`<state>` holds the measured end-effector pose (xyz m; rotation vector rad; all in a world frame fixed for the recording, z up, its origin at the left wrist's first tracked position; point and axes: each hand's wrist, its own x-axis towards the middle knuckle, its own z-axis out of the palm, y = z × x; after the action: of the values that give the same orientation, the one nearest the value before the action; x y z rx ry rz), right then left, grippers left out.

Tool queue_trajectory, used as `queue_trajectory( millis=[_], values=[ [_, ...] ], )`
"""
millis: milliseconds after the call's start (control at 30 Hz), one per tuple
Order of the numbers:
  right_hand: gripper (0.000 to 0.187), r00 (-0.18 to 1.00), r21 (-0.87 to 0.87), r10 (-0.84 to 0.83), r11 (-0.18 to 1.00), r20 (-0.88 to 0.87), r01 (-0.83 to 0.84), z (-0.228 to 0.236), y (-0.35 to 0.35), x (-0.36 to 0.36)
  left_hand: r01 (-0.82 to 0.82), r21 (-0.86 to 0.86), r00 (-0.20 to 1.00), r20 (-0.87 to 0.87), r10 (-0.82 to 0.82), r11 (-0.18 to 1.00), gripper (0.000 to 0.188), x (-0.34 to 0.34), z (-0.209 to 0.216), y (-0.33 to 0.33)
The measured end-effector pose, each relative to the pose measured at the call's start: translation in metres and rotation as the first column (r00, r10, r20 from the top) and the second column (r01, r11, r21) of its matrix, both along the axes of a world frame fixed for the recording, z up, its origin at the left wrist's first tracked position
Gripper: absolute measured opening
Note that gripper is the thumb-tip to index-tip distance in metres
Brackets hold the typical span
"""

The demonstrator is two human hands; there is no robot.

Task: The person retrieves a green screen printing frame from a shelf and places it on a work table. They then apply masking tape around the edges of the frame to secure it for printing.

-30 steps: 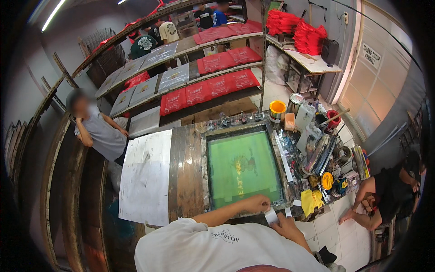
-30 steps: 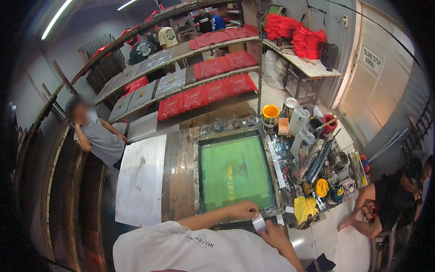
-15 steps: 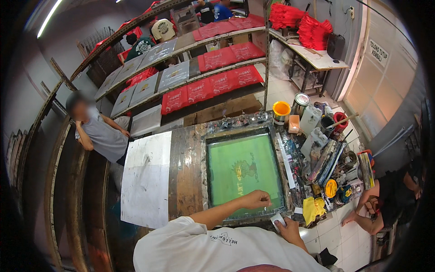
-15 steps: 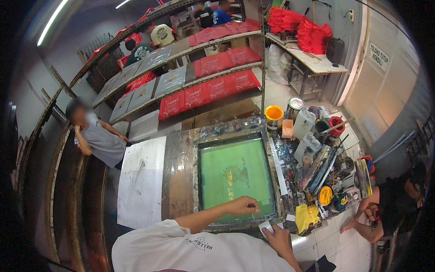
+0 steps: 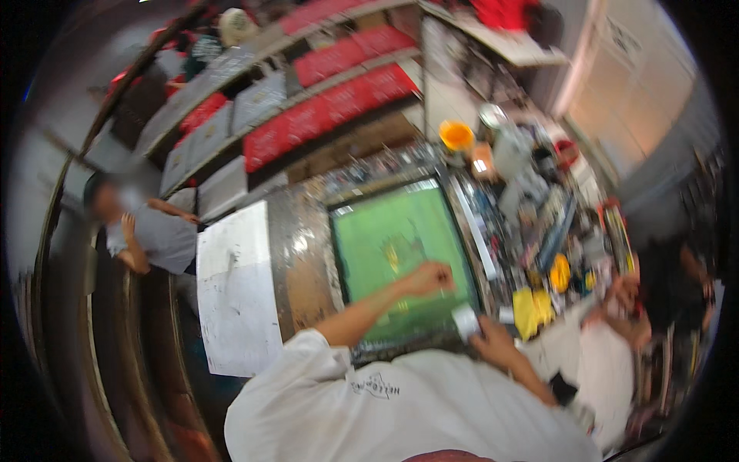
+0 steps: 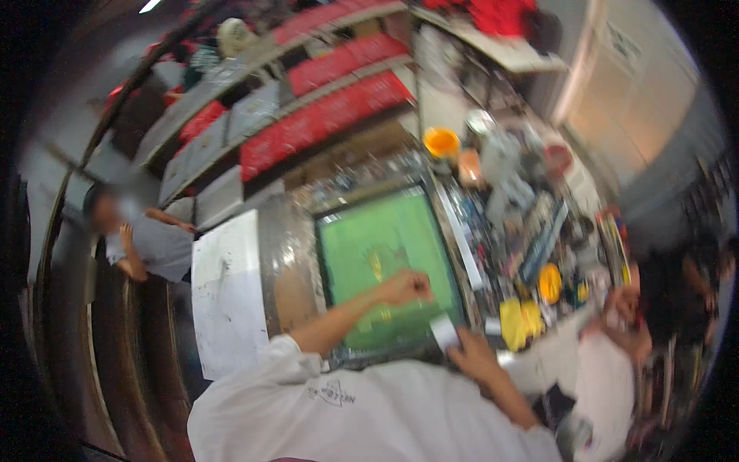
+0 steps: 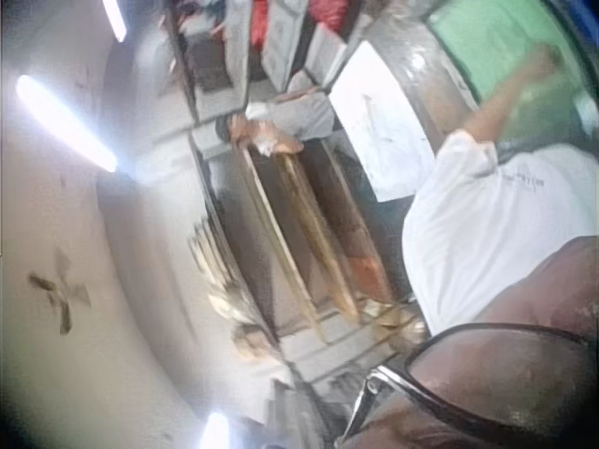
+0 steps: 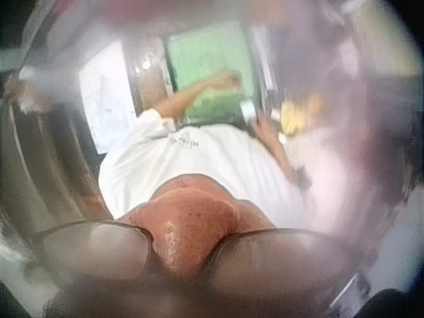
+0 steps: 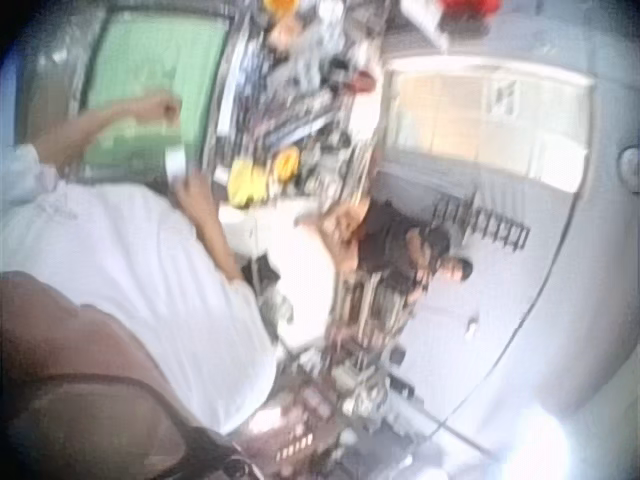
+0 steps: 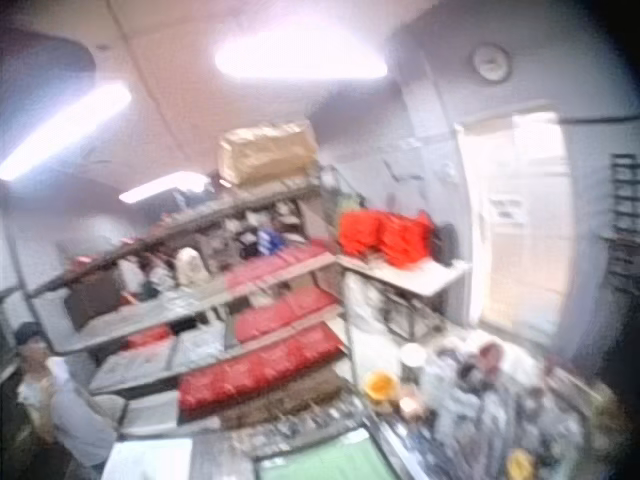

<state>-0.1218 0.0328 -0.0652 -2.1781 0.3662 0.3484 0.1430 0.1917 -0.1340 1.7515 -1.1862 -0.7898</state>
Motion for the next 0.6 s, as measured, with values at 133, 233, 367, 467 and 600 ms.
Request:
queue_trajectory(
  millis=[133,233,367,467,600],
  values=[
    [0.045,0.958,-0.082,-0.116,0.986,0.262,0.142,-0.008,-0.006,0.033,0.061,0.094,0.998,-0.035,-0.058,0.994,0.029,0.058,0.033,-0.028],
    [0.043,0.905,0.067,-0.382,0.924,0.189,0.376,-0.008,-0.008,0.045,0.112,0.042,0.994,0.016,-0.113,0.993,0.029,0.096,0.046,-0.061],
    [0.043,0.908,-0.075,-0.407,0.907,0.098,0.415,-0.026,-0.013,-0.005,0.030,0.041,0.976,0.212,-0.038,0.999,0.032,0.167,0.037,-0.089],
    [0.041,0.898,-0.048,-0.440,0.897,0.004,0.440,-0.036,-0.014,-0.052,-0.074,-0.019,0.946,0.314,0.076,0.997,0.034,0.251,0.020,-0.095],
    [0.039,0.917,-0.024,-0.380,0.922,0.119,0.385,-0.051,-0.014,-0.049,-0.056,0.218,0.935,0.354,-0.025,0.974,0.035,0.297,0.006,-0.135]
  ],
)
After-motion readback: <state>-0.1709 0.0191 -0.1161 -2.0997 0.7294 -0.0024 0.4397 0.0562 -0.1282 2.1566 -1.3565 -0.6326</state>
